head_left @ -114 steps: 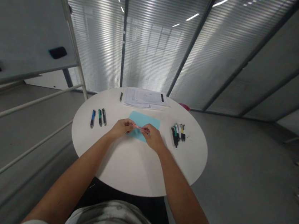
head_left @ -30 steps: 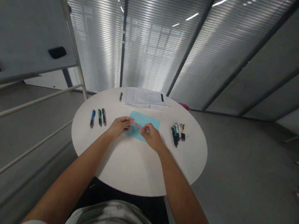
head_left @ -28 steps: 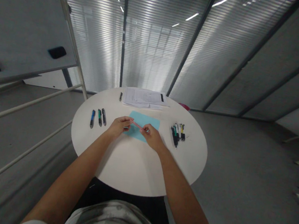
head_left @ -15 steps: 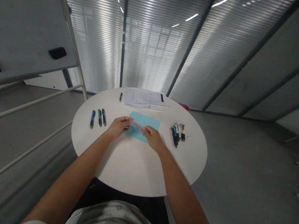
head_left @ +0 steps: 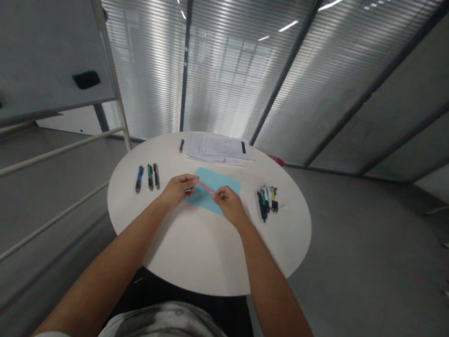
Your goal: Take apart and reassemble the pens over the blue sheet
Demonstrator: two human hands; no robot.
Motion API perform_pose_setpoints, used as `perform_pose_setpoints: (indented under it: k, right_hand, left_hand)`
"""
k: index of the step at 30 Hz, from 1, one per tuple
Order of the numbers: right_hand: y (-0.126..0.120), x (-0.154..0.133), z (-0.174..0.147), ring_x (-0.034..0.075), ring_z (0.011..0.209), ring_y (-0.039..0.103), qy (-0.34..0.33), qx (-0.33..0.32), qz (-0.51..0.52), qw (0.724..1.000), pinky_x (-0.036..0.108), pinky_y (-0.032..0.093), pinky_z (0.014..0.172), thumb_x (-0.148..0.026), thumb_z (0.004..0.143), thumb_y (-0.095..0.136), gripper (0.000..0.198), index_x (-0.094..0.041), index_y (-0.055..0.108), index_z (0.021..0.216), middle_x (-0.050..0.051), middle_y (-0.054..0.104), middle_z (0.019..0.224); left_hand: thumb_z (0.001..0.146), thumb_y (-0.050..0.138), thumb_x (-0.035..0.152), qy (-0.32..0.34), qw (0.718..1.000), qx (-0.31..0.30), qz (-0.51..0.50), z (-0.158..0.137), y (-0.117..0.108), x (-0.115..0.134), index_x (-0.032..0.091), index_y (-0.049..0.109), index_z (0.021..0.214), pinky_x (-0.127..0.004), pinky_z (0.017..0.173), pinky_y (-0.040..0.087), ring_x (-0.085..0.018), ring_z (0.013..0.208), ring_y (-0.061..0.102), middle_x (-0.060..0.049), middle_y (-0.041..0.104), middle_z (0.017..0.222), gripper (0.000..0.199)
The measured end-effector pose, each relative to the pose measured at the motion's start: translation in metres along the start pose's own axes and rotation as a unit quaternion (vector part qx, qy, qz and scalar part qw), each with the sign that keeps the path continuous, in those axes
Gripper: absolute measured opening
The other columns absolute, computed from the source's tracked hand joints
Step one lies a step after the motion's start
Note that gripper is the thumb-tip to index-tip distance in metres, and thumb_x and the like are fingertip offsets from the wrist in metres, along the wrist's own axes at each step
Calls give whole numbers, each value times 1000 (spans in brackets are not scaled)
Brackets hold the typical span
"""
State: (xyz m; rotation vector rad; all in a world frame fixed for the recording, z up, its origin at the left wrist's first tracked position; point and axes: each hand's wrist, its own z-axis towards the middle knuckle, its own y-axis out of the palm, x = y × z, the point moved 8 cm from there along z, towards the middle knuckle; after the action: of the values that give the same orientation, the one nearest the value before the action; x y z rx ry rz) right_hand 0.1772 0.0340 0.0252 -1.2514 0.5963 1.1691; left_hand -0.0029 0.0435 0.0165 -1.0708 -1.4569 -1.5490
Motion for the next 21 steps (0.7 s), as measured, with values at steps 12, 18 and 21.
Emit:
perform_pose_setpoints:
  k: [12, 18, 21]
  right_hand:
    - [2, 5, 0, 12, 59, 48, -19, -8, -6, 1000, 24, 37, 57, -46, 79, 59, 27, -21, 54, 87, -4, 53, 65]
    - [5, 1, 1, 11, 60, 47, -19, -25, -2, 1000, 24, 38, 57, -46, 83, 52, 28, -19, 57, 77, -2, 55, 68]
    - [3, 1, 1, 8, 46, 42, 28, -16, 71, 997, 23, 33, 47, -45, 78, 58, 26, -19, 56, 77, -4, 55, 61]
  left_hand:
    - [58, 82, 35, 0, 1000, 8, -7, -3, 1, 4, 14, 69, 83, -23, 56, 40, -8, 57, 50, 1, 55, 63, 36]
    - [59, 82, 37, 4, 1000, 5, -1, -1, -1, 3, 13, 67, 81, -22, 55, 40, -8, 57, 49, 1, 53, 62, 35]
    - [59, 81, 39, 9, 1000, 14, 6, 2, -5, 1, 14, 67, 81, -21, 54, 39, -7, 56, 48, 2, 53, 62, 36]
